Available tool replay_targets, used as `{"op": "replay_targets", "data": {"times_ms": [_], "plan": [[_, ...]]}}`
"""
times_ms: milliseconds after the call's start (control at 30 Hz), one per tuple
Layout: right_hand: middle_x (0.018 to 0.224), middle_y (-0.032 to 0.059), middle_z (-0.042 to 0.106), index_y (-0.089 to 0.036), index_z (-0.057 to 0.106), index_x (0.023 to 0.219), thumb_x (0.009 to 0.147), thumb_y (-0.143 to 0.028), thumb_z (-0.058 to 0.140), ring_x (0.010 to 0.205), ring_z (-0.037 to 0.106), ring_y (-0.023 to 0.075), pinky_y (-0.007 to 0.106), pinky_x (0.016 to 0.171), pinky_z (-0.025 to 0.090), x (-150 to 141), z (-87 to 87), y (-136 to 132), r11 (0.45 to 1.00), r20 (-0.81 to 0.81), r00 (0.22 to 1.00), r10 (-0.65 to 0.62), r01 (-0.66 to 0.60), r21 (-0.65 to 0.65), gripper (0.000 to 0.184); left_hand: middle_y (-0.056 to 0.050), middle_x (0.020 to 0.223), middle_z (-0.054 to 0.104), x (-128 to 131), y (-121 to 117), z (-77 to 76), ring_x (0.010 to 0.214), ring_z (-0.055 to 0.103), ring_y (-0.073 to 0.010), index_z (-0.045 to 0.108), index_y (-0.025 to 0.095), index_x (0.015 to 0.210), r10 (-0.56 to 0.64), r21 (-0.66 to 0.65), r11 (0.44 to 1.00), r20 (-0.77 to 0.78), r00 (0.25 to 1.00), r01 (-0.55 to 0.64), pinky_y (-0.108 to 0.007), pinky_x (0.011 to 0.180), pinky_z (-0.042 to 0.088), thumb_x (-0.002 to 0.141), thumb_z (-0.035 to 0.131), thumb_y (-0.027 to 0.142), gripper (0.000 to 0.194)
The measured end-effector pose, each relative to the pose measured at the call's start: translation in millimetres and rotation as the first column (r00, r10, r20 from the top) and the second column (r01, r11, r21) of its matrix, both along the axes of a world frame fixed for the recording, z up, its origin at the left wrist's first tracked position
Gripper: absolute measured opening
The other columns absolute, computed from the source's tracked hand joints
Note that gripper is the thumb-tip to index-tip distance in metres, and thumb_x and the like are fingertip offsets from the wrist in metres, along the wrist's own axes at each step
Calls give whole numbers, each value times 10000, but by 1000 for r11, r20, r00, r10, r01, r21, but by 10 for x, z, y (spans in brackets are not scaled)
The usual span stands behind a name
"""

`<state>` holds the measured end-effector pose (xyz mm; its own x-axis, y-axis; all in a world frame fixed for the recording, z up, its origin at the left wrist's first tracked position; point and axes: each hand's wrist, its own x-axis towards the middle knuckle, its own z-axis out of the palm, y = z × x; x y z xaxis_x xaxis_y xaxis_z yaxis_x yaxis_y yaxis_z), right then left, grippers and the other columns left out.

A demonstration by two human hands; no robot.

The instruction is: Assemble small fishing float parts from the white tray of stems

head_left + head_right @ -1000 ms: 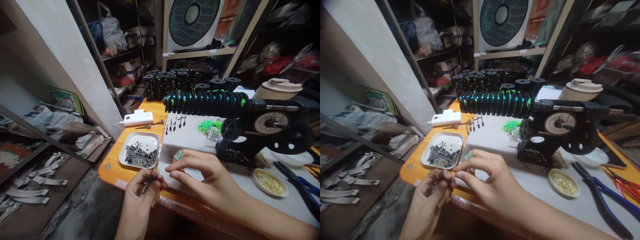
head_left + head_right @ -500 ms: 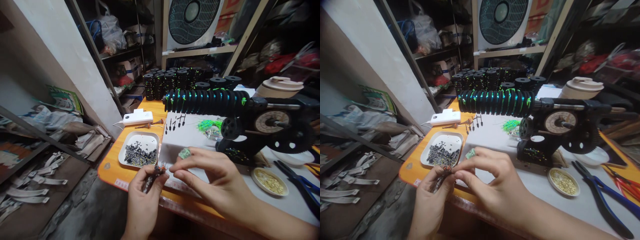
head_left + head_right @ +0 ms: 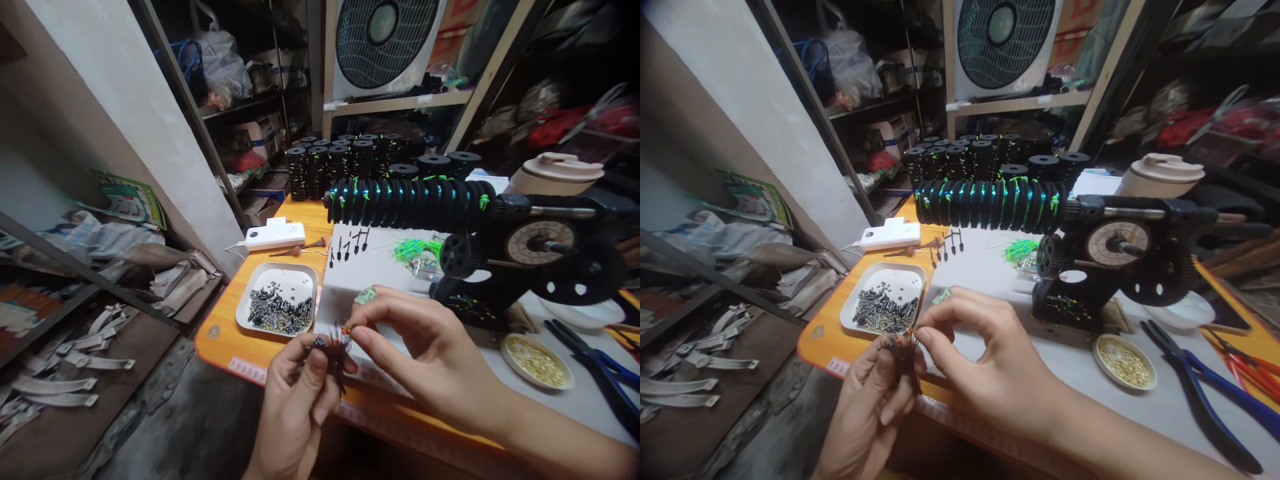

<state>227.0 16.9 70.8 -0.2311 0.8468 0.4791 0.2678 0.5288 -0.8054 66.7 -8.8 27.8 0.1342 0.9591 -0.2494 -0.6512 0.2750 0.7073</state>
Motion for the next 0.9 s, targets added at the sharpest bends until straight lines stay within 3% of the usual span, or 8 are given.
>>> {"op": "replay_targets", "data": {"times_ms": [167, 267, 433, 533, 667, 833, 900], "plan": [[701, 5, 690, -169, 690, 804, 922, -150, 622, 673, 643, 122, 207, 628, 507, 0, 14, 34, 986, -55, 992, 117, -122, -114, 138, -34, 677, 711, -68, 41, 80, 366, 291, 55, 768, 180, 834, -231, -94, 964, 177, 957, 250, -78, 404, 253, 673, 915, 308, 253], [684, 11, 693, -169, 717, 794, 919, -175, 649, 646, 641, 125, 220, 629, 519, 14, -3, 41, 985, -36, 990, 134, -137, -107, 142, -6, 622, 671, -63, 64, 59, 373, 301, 55, 755, 153, 798, -283, -77, 951, 183, 942, 301, -66, 406, 261, 654, 923, 334, 286], [759, 5, 715, -228, 768, 877, 898, -168, 696, 677, 640, 128, 230, 666, 531, 58, -20, 29, 999, -13, 999, -37, 37, -2, 96, -5, 664, 698, -47, 113, -21, 394, 378, 43, 729, 129, 770, -70, -64, 995, 112, 991, 78, -75, 413, 303, 681, 913, 246, 235], [762, -8, 698, -249, 764, 891, 892, -140, 698, 692, 616, 117, 213, 653, 503, 49, -22, -6, 995, 3, 1000, -24, 24, 99, 127, 24, 618, 664, -27, 142, -34, 410, 401, 26, 719, 133, 736, 47, -44, 998, 73, 996, -44, -84, 431, 344, 646, 929, 209, 241], [728, 4, 649, -195, 765, 947, 904, -108, 667, 634, 571, 103, 206, 562, 446, 3, -48, -42, 986, 75, 995, 60, -71, 148, 138, 27, 664, 660, 29, 131, -49, 488, 477, -17, 739, 172, 771, 121, -19, 993, 12, 993, -121, -115, 477, 412, 622, 939, 224, 254], [712, 19, 692, -173, 778, 930, 906, -112, 669, 607, 601, 104, 208, 556, 450, -5, -71, -21, 987, 81, 996, -28, 15, 159, 127, 39, 668, 655, 73, 76, -97, 522, 503, -35, 747, 197, 761, 134, 60, 990, -74, 988, -130, -115, 471, 412, 666, 913, 270, 205], [710, 17, 687, -176, 779, 942, 912, -138, 673, 598, 602, 104, 207, 550, 449, 2, -68, -19, 991, 83, 997, -3, -8, 137, 117, 38, 668, 673, 77, 65, -108, 549, 535, -37, 742, 193, 726, 126, 102, 988, -130, 984, -113, -100, 489, 421, 672, 907, 288, 198]]}}
